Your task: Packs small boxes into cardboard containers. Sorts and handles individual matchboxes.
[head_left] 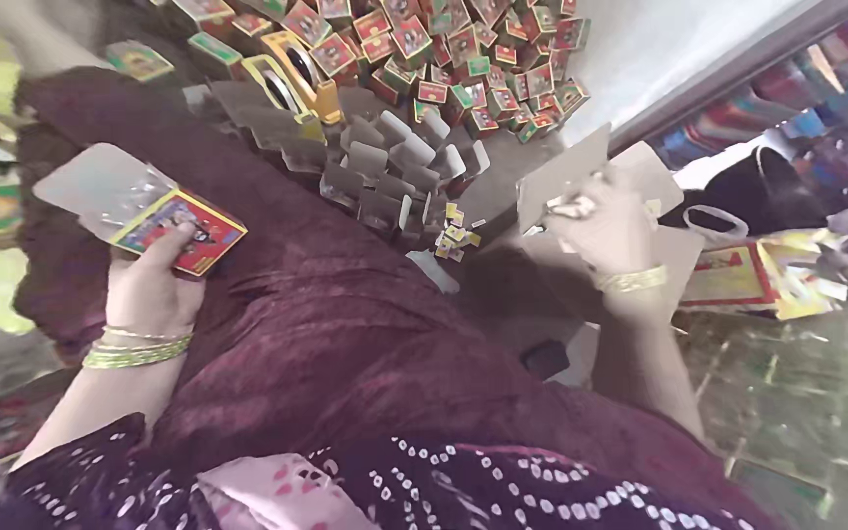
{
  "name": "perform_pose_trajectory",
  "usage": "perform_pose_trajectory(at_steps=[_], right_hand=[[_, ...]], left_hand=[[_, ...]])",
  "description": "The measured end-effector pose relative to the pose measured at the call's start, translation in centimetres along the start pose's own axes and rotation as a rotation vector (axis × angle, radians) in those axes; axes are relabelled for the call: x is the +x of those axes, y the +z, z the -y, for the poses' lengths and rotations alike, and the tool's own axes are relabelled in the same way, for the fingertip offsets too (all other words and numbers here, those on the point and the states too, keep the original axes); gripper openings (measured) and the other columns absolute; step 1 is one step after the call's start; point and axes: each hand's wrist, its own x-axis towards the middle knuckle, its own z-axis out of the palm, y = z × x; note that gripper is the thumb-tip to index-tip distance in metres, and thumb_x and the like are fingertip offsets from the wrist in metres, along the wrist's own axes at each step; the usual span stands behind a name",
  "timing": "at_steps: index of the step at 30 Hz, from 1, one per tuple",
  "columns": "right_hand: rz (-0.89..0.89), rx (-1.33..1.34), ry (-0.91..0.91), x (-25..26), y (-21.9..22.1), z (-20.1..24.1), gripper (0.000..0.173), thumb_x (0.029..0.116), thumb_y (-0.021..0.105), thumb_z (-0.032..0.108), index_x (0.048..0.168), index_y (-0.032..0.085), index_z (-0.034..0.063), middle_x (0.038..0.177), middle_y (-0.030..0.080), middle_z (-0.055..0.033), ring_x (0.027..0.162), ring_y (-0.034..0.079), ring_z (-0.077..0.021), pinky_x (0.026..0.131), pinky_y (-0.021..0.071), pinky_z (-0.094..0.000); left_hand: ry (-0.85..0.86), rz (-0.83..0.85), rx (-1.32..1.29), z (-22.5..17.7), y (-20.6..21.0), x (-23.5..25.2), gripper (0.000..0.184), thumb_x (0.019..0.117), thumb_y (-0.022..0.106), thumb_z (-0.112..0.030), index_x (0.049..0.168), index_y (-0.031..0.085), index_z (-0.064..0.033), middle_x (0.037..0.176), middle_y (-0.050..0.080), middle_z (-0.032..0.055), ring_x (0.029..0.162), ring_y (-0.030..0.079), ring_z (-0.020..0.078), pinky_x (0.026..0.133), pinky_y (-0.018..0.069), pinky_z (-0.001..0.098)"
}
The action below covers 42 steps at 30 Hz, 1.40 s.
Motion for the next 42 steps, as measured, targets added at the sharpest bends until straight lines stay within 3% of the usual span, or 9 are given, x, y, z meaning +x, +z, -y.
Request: perform_pose_trajectory(at_steps=[2, 5, 10, 14, 20, 26, 33, 39, 42], right_hand=[[0.044, 0.002, -0.083, -0.5, 3.1, 3.0, 0.032, 0.0723, 0.084, 0.036, 0.095, 0.073, 0.0167, 0.115, 0.061, -0.0149, 0.096, 0.064, -0.0328, 0.071, 0.0558, -0.0565], [0.201, 0.078, -0.143, -0.2, 9.3, 5.2, 0.031, 0.0695, 0.087, 0.036, 0.091, 0.072, 0.0184, 0.114, 0.063, -0.0098, 0.096, 0.065, -0.0282, 0.073, 0.0576, -0.0527], [0.378, 0.018, -0.011, 2.7, 19.1, 4.3, 0.047, 0.0746, 0.085, 0.043, 0.109, 0.072, 0.0142, 0.131, 0.059, -0.0187, 0.114, 0.063, -0.0371, 0.088, 0.0561, -0.0585], [0.398, 0.283, 0.213, 4.2, 23.0, 2.3, 0.064, 0.0787, 0.085, 0.052, 0.126, 0.065, 0.0138, 0.147, 0.047, -0.0262, 0.128, 0.055, -0.0411, 0.1, 0.0517, -0.0579], [0.41, 0.432, 0.318, 5.6, 23.5, 0.6, 0.037, 0.0976, 0.067, 0.019, 0.13, 0.062, 0.0012, 0.125, 0.063, -0.0255, 0.111, 0.064, -0.037, 0.095, 0.0536, -0.0536], [0.475, 0.261, 0.235, 6.0, 22.1, 1.4, 0.03, 0.0934, 0.065, 0.005, 0.123, 0.067, 0.0027, 0.118, 0.07, -0.0197, 0.109, 0.068, -0.0334, 0.096, 0.0539, -0.0545], [0.674, -0.046, 0.151, 4.9, 25.2, 3.2, 0.054, 0.0968, 0.068, 0.034, 0.141, 0.058, 0.0032, 0.139, 0.059, -0.0269, 0.129, 0.057, -0.0435, 0.107, 0.0445, -0.062], [0.665, -0.191, 0.096, 5.5, 24.7, 3.3, 0.043, 0.0992, 0.063, 0.03, 0.132, 0.065, 0.0028, 0.134, 0.063, -0.0252, 0.127, 0.059, -0.0438, 0.107, 0.0434, -0.0644], [0.49, -0.108, 0.082, 6.1, 21.3, 4.7, 0.042, 0.0982, 0.064, 0.021, 0.133, 0.061, -0.0037, 0.132, 0.059, -0.0333, 0.127, 0.056, -0.0489, 0.108, 0.044, -0.063]], left_hand=[[0.003, -0.006, 0.015, -0.3, 0.3, -0.2, 0.053, 0.0929, 0.07, -0.013, 0.14, 0.047, -0.0127, 0.124, 0.066, 0.0035, 0.113, 0.067, 0.0187, 0.099, 0.0569, 0.0421], [0.008, -0.008, 0.009, -0.3, 0.3, -0.2, 0.052, 0.0914, 0.072, -0.014, 0.138, 0.048, -0.0131, 0.122, 0.067, 0.0024, 0.111, 0.067, 0.0175, 0.098, 0.0567, 0.0407], [-0.024, -0.047, -0.011, -0.5, 0.4, -0.2, 0.058, 0.092, 0.072, -0.011, 0.142, 0.044, -0.0123, 0.124, 0.066, 0.0052, 0.113, 0.067, 0.0202, 0.098, 0.058, 0.0428], [-0.022, -0.036, -0.017, -0.7, 0.6, -0.1, 0.06, 0.0916, 0.071, -0.009, 0.145, 0.042, -0.0122, 0.128, 0.065, 0.0065, 0.115, 0.066, 0.0211, 0.099, 0.0573, 0.0435], [-0.025, -0.072, 0.046, -0.9, 1.1, 0.1, 0.07, 0.0873, 0.074, -0.006, 0.147, 0.039, -0.0111, 0.127, 0.065, 0.0065, 0.112, 0.068, 0.02, 0.097, 0.0589, 0.0417], [0.054, -0.013, 0.227, -0.5, 0.7, 0.2, 0.098, 0.0676, 0.089, -0.003, 0.15, 0.035, -0.0111, 0.13, 0.064, 0.0065, 0.115, 0.067, 0.019, 0.097, 0.0599, 0.0393], [0.013, -0.03, 0.178, -2.9, 1.8, -1.1, 0.101, 0.0609, 0.086, 0.007, 0.146, 0.034, -0.0078, 0.127, 0.064, 0.006, 0.112, 0.067, 0.0145, 0.095, 0.06, 0.0343], [0.004, -0.045, 0.369, -2.3, 0.3, -1.1, 0.104, 0.0616, 0.094, -0.003, 0.149, 0.038, -0.0072, 0.132, 0.064, 0.0074, 0.119, 0.065, 0.0153, 0.101, 0.0579, 0.0361], [0.086, -0.016, 0.383, -2.2, -0.1, -1.0, 0.094, 0.0623, 0.093, -0.001, 0.143, 0.045, -0.0036, 0.126, 0.068, 0.0078, 0.115, 0.068, 0.0151, 0.1, 0.0589, 0.0356]])
